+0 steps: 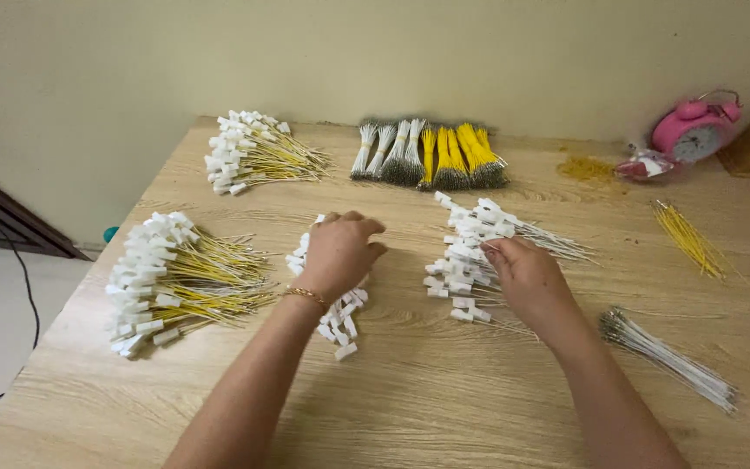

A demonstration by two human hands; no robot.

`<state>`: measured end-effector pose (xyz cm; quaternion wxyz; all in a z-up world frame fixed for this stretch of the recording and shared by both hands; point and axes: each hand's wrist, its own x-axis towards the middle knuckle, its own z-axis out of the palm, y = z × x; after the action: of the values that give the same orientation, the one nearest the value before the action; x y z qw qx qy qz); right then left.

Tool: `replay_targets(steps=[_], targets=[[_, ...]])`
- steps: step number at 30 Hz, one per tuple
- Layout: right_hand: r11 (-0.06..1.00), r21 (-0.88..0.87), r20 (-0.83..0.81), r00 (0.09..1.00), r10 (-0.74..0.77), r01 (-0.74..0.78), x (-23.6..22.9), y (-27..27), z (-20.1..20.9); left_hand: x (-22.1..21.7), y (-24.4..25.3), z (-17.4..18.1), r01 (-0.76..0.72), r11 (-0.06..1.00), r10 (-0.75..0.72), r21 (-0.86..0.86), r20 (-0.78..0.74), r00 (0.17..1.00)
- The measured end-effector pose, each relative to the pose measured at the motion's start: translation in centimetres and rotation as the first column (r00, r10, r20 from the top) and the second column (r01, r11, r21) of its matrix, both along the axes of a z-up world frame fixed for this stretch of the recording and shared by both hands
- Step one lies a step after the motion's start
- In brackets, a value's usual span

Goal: Assemble electrical connectors by inserting metal pins and wires into plastic housings.

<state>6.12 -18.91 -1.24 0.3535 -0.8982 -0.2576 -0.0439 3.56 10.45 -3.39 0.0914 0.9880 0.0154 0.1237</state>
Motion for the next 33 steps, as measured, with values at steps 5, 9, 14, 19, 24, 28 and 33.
replay_targets(steps=[5,9,14,19,24,28,33], targets=[[0.995,-0.081,-0.034,0.997,-0.062,0.059,-1.1,0.1,2.0,-1.1,0.9,-0.9,-0.074,0.98,0.108,0.185,-0.18,0.978],[0.976,-0.152,-0.161,0.97,-0.183,0.159,-2.7,1.1,4.8,-0.6,1.2,-2.9,-0.121,0.978,0.151,0.167,-0.183,0.971],[0.992,-0.08,-0.147,0.983,-0.111,0.1,-3.6,1.2,5.2,-1.2,1.3,-0.7,-0.064,0.994,0.077,0.088,-0.164,0.983],[0.984,0.168,-0.104,0.994,-0.037,0.054,-4.3,1.3,5.5,-2.1,0.1,2.0,0.047,0.995,-0.045,-0.091,0.022,0.999],[0.951,0.305,-0.291,0.956,0.05,0.043,-3.6,1.1,5.1,-1.5,-3.6,3.6,0.094,0.07,-0.055,-0.993,0.091,0.994],[0.913,0.405,-0.261,0.963,0.073,0.04,-3.5,0.9,4.7,-0.8,-5.8,3.3,0.045,-0.265,-0.109,-0.963,0.077,0.991],[0.873,0.486,-0.287,0.952,0.11,0.046,-3.5,0.4,5.5,-1.6,-8.1,4.3,-0.011,-0.443,-0.222,-0.897,0.098,0.97]])
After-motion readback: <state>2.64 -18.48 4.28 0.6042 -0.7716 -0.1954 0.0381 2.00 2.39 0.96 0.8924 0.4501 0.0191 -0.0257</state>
